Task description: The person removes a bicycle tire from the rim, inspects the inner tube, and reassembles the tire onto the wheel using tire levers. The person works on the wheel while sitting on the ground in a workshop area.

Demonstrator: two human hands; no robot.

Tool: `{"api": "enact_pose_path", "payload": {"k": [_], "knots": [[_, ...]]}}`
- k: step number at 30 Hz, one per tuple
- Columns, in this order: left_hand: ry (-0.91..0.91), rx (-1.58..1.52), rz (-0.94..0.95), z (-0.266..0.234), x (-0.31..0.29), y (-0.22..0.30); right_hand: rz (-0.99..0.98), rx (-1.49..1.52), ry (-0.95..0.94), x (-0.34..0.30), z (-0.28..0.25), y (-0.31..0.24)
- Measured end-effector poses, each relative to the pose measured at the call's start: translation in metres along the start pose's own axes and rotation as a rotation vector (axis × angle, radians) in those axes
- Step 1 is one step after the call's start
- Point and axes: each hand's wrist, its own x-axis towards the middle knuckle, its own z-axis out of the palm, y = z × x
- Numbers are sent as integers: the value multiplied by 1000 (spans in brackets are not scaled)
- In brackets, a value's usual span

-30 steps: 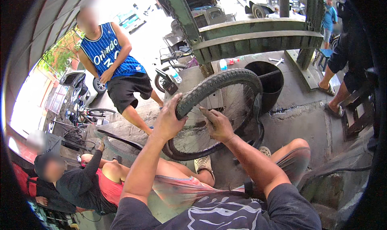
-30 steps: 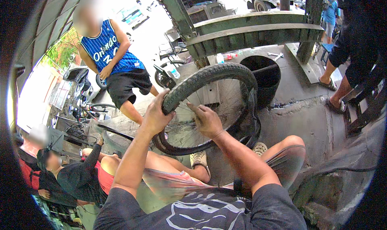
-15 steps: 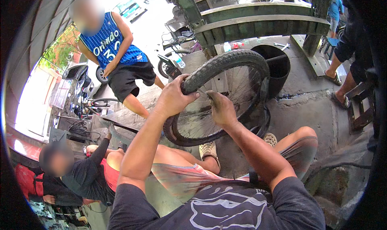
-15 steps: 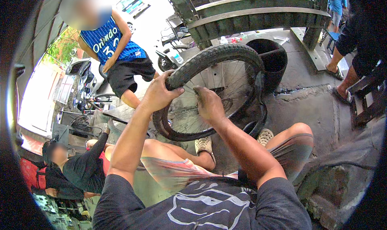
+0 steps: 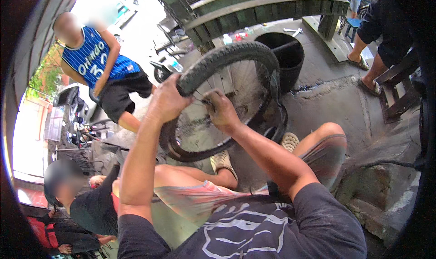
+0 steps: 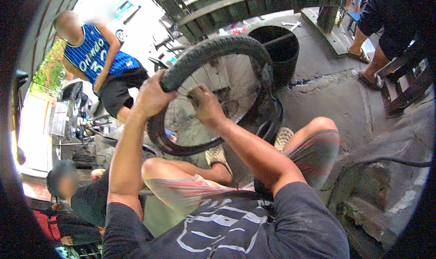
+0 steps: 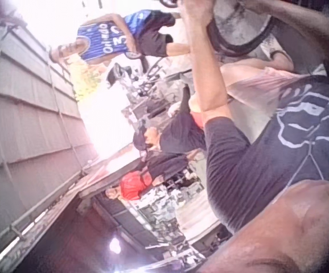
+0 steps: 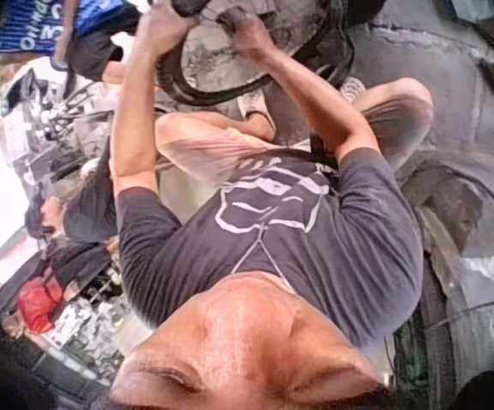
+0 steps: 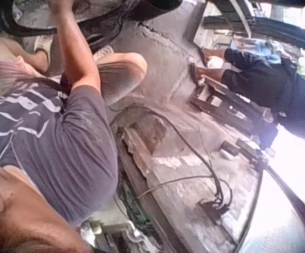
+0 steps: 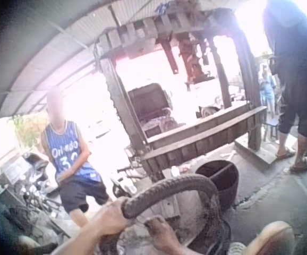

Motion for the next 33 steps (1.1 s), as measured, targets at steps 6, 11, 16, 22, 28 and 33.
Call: {"api": "enact_pose_path", "payload": {"k": [6, 11, 16, 22, 28, 33], "knots": [[115, 16, 1, 12, -4, -10, 1, -300, -547, 37, -57, -24], [136, 1, 56, 17, -2, -25, 131, -940, -997, 110, -205, -38], [105, -72, 27, 19, 0, -41, 368, -1099, -465, 37, -379, -53], [145, -60, 65, 20, 8, -65, 1046, -978, -611, -199, -466, -9], [30, -64, -34, -1, -13, -14, 1271, -705, -611, -256, -395, 87], [-19, 11, -49, 5, 17, 2, 1310, -794, -265, -331, -359, 203]]}}
